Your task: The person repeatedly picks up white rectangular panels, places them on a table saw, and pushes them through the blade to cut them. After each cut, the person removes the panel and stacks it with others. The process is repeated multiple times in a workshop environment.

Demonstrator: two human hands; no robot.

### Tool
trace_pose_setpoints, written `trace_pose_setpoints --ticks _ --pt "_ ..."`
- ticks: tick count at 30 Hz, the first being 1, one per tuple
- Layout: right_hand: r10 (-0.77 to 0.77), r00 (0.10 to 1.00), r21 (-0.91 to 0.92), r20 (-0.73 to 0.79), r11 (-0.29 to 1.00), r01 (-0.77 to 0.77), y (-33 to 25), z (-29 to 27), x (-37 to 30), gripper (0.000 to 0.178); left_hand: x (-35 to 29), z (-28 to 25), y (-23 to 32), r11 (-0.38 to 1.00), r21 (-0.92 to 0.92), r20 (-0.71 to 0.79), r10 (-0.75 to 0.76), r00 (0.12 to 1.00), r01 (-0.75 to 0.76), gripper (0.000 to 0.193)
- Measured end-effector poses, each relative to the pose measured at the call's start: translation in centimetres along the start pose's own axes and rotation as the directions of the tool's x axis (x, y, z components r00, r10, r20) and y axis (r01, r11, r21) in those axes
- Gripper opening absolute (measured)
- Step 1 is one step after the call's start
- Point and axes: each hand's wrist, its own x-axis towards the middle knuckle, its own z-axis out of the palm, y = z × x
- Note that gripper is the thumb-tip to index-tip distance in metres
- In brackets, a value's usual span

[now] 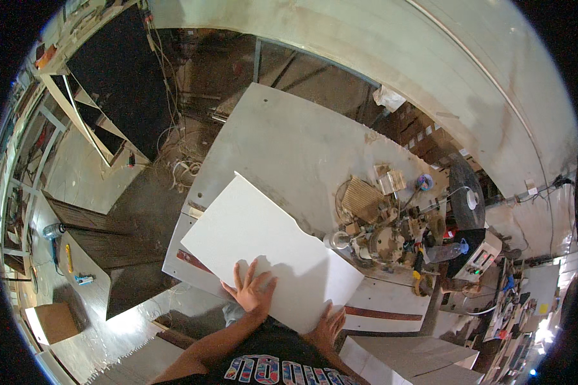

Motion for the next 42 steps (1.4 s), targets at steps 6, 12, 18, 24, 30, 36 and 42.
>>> trace_pose_setpoints --ticks 6,12,18,24,30,36,42 --pt "-0.071 0.996 -0.029 -0.055 0.997 0.069 -1.9 1.2 1.9 0.158 3.0 -1.1 -2.3 0.999 0.026 -0.078 0.033 0.996 -0.031 0.043" --pt "-0.104 0.99 -0.069 -0.091 0.993 0.098 -4.7 1.6 3.9 0.155 7.4 -3.0 -6.1 0.999 0.043 -0.136 -0.014 0.991 0.02 0.105" --pt "-0.169 0.986 0.022 0.014 0.985 0.169 -7.5 -0.5 4.8 0.157 16.1 -6.2 -14.0 0.99 0.03 -0.273 -0.126 0.954 0.139 0.126" --pt "-0.153 0.988 -0.148 0.002 0.977 0.152 -9.6 1.2 6.2 0.155 25.5 -13.2 -20.6 0.934 0.162 -0.154 -0.294 0.943 0.318 0.125" --pt "-0.183 0.983 0.062 -0.026 0.981 0.184 -12.5 -0.8 6.0 0.152 26.7 -17.2 -22.9 0.905 0.069 0.056 -0.424 0.904 0.42 0.103" --pt "-0.235 0.966 0.119 -0.107 0.962 0.247 -13.9 -3.2 6.5 0.149 25.9 -16.4 -29.4 0.861 -0.172 0.072 -0.473 0.878 0.478 0.088" --pt "0.057 0.934 0.676 -0.352 0.706 0.211 -15.0 -2.8 11.5 0.126 25.1 -14.7 -35.2 0.722 -0.436 0.128 -0.541 0.831 0.537 0.083"
